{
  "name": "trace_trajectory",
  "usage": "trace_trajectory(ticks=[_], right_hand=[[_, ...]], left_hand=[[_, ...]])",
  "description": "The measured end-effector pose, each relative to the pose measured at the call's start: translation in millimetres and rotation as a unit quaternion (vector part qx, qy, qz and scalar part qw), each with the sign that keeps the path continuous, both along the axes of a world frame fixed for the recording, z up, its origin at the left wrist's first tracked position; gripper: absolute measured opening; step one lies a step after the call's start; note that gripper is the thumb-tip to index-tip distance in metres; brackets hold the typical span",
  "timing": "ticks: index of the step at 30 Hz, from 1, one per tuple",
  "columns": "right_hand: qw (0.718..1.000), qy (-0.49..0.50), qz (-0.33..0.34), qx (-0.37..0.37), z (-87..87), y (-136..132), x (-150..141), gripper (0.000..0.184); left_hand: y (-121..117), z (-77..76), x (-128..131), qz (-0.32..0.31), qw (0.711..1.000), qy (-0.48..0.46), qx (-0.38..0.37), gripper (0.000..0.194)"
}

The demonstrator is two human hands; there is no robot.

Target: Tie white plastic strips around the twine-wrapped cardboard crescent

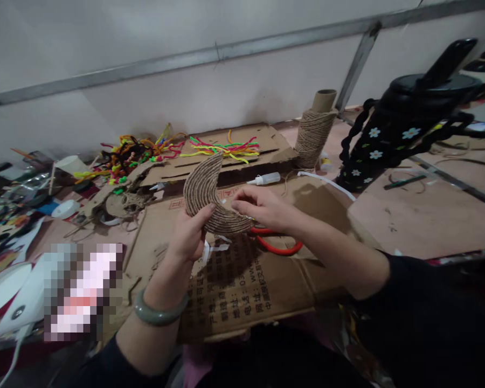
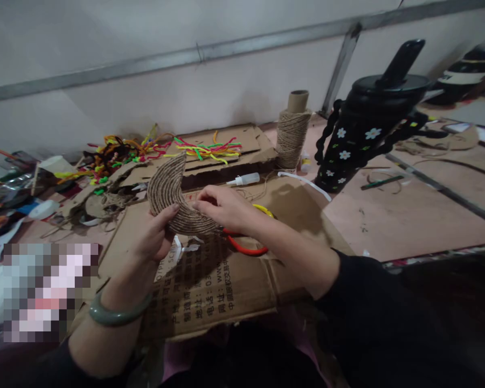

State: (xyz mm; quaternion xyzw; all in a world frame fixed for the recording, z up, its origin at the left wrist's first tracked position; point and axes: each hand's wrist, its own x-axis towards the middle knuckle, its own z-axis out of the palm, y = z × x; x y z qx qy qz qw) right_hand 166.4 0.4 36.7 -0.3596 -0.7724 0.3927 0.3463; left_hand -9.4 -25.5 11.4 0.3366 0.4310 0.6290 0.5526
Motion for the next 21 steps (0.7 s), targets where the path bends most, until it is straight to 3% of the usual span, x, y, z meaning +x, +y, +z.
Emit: trace_trajectory(ticks=[4,14,21], right_hand=[[1.0,0.012,0.004,-0.008,-0.6,0.7,-9.8,0.016],[1.0,-0.012,0.01,-0.01,-7.2,-1.4,-3.0,0.014],[0.997,-0.015,0.025,-0.068,-5.4,-0.9,0.9,0.014]], left_hand=[[0.4,-0.4,1.4,-0.005,1.0,0.008,0.005,0.028],[-5.1,3.9,8.2,-0.013,0.999,0.032,-0.008,0.026],[-5.0,0.3,8.9,-0.034,0.999,0.032,-0.019,0.029]])
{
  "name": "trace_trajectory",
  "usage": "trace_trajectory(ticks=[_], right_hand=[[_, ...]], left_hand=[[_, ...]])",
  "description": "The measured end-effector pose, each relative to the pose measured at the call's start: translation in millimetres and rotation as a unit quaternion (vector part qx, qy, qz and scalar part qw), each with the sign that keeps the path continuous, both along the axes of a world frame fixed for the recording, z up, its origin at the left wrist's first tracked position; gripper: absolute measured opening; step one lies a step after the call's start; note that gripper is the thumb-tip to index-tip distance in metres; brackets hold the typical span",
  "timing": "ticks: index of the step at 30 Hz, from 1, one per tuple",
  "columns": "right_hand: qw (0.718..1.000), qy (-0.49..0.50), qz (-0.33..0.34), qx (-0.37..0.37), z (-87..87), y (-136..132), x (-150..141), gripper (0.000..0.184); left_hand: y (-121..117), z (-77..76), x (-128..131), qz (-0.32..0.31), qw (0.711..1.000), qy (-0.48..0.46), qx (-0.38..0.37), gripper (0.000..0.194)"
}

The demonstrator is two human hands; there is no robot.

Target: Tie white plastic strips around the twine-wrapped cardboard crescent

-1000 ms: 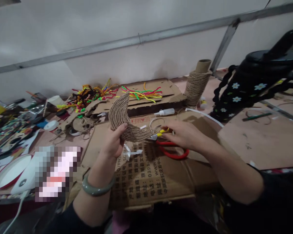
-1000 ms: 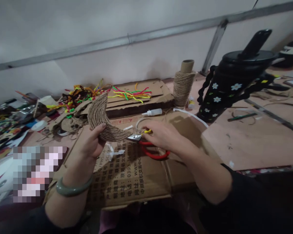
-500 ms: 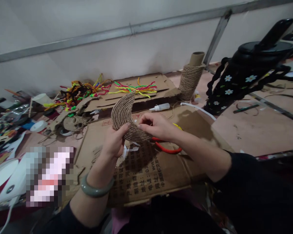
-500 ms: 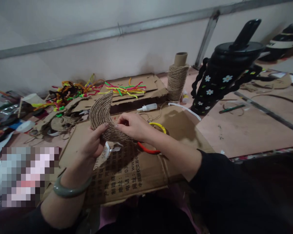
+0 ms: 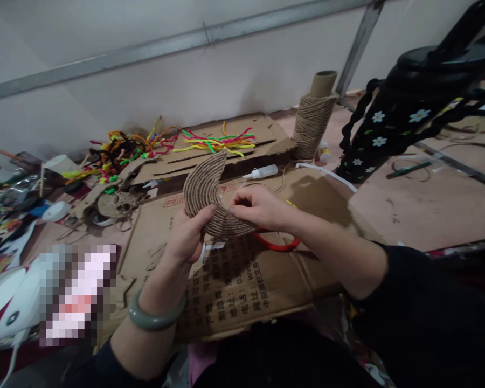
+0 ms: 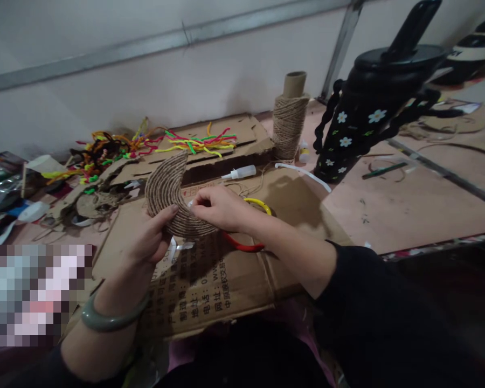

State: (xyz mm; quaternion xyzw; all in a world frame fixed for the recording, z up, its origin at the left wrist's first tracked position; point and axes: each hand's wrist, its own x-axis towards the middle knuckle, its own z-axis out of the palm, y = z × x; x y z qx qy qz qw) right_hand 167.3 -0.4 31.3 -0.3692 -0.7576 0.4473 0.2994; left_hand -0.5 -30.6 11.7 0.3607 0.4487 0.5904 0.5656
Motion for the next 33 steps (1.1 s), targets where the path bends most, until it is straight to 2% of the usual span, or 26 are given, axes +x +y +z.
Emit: trace_trajectory(ticks=[8,12,21,24,28,33], right_hand=[[0.999,-0.002,0.023,-0.023,-0.4,2.9,2.2,0.012],[0.999,-0.003,0.038,-0.038,-0.8,1.6,2.1,0.011],[0.979,0.039,0.1,-0.173,-3.5,-2.5,-0.3,0.01],[0.984,0.028,0.098,-0.148,-4.1,-0.5,1.8,0.011],[0.99,0.04,0.083,-0.107,-5.2,3.2,4.4,0.024],[0.987,0.09,0.074,-0.112,-6.6,1.9,1.2,0.026]], left_hand=[[-1.8,0.5,0.6,-0.008,1.0,0.005,0.007,0.025],[-2.8,0.9,2.0,-0.004,1.0,0.003,0.0,0.03],[-6.7,2.9,2.3,-0.036,0.999,0.009,-0.015,0.028],[-6.7,3.3,2.0,-0.043,0.999,0.009,-0.015,0.027],[-6.6,1.4,1.2,-0.055,0.998,0.011,-0.023,0.028],[-8.1,-1.7,1.9,-0.089,0.996,-0.003,-0.03,0.027]])
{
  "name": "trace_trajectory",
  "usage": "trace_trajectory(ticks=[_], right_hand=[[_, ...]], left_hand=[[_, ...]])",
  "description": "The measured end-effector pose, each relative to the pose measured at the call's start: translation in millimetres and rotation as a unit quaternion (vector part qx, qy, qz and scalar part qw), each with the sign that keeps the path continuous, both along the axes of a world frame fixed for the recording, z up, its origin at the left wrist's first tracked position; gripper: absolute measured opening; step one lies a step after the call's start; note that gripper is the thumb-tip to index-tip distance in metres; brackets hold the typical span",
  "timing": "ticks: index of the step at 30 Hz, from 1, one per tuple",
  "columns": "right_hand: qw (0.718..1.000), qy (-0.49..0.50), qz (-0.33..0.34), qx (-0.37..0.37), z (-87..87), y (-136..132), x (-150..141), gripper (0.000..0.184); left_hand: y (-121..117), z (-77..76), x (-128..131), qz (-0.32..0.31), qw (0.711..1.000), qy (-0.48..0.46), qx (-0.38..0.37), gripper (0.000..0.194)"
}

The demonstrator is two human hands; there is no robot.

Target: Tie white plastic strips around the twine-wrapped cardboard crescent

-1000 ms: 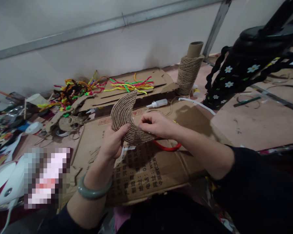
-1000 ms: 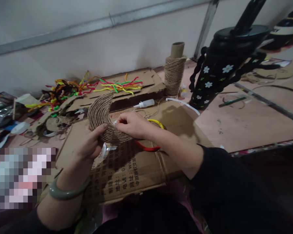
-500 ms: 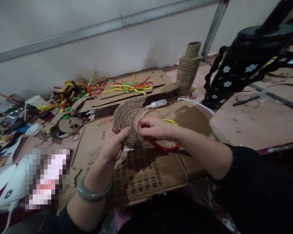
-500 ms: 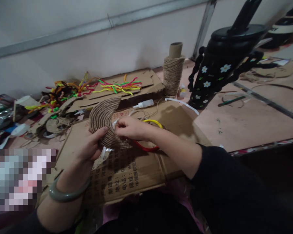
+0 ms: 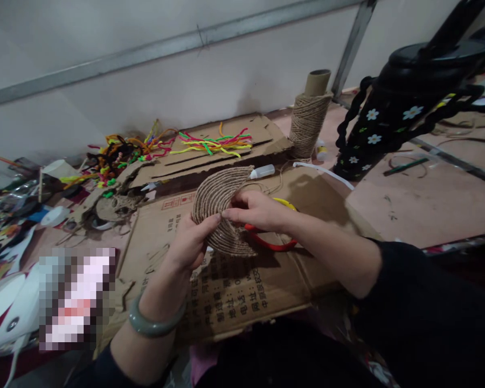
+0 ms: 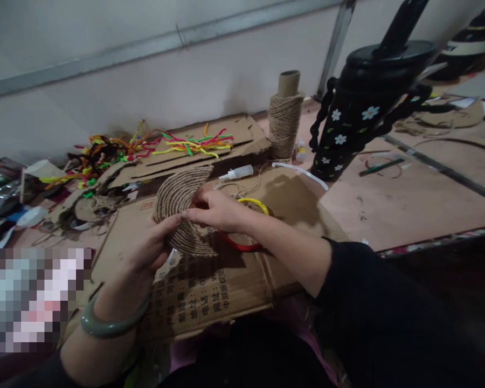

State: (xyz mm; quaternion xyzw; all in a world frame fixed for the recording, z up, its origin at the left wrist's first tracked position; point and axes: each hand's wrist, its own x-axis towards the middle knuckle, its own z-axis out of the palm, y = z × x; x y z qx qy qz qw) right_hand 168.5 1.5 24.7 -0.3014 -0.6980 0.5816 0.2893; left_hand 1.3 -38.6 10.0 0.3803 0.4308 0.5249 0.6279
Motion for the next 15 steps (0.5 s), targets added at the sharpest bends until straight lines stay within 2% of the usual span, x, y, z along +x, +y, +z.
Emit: trace_trajectory(ticks=[9,15], right_hand=[[0.999,0.002,-0.028,-0.039,0.6,-5.5,-3.8,0.023],[0.996,0.059,-0.037,-0.054,-2.2,-1.1,-2.6,0.018]], left_hand=[[-0.2,1.3,1.9,-0.009,1.0,-0.003,-0.008,0.027],[-0.5,2.7,1.8,-0.002,1.0,-0.008,-0.026,0.032]])
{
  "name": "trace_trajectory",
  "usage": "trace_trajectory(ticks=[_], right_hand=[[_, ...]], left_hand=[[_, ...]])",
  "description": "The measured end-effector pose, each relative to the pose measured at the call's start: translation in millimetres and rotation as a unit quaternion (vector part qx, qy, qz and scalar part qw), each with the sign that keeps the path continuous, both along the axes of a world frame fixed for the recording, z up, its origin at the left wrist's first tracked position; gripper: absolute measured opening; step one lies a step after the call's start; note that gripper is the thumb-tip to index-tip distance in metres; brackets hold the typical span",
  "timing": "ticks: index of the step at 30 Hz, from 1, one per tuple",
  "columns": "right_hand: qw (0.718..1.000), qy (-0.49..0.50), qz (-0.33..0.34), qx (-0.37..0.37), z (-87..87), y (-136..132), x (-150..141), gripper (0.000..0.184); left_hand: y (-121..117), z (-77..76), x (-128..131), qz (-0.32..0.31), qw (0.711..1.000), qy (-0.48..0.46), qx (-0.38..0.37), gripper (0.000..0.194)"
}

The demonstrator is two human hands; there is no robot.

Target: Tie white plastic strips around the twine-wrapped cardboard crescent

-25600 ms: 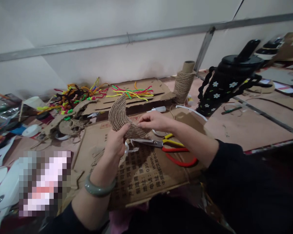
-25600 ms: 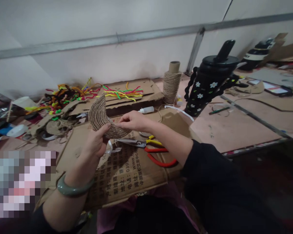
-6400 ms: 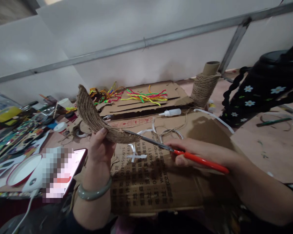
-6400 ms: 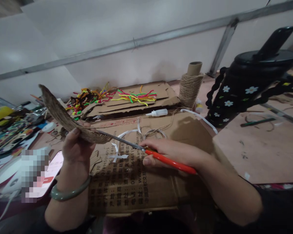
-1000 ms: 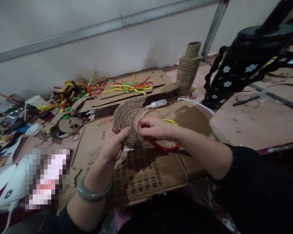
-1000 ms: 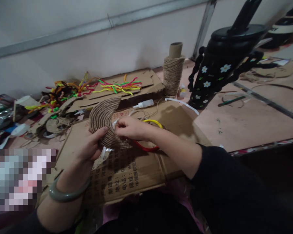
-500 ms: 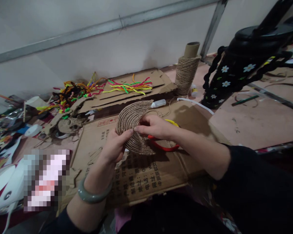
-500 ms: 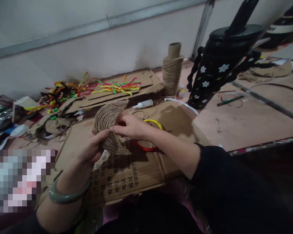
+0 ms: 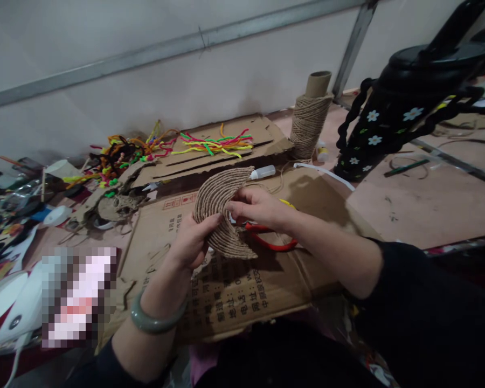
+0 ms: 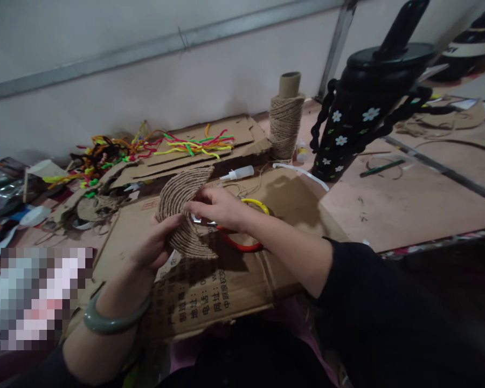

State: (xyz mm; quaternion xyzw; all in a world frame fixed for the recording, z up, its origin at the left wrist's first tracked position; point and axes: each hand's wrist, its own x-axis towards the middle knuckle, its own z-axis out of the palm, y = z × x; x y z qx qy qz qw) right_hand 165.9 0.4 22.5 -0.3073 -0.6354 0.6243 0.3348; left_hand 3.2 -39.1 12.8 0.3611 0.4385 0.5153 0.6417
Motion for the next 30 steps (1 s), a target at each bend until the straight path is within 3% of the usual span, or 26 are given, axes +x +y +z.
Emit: trace_trajectory(ticks=[7,14,20,30], right_hand=[[0.996,-0.031,-0.081,0.018,-2.1,2.3,-4.7,0.025],[0.997,-0.007,-0.074,-0.035,0.9,1.0,-4.3,0.027],[0.995,-0.026,-0.101,-0.003,-5.7,3.5,-6.0,0.033],[0.993,-0.07,-0.022,0.088,-16.0,-1.9,-3.0,0.019]], left_hand=[[-1.4,2.0,1.4,-0.013,1.0,0.012,-0.017,0.032],[-0.1,2.5,1.8,-0.006,1.0,0.026,-0.017,0.032],[0.8,1.9,3.7,-0.002,0.999,0.035,-0.023,0.032],[7.6,-3.8,-2.8,0.033,0.999,0.012,-0.006,0.031]])
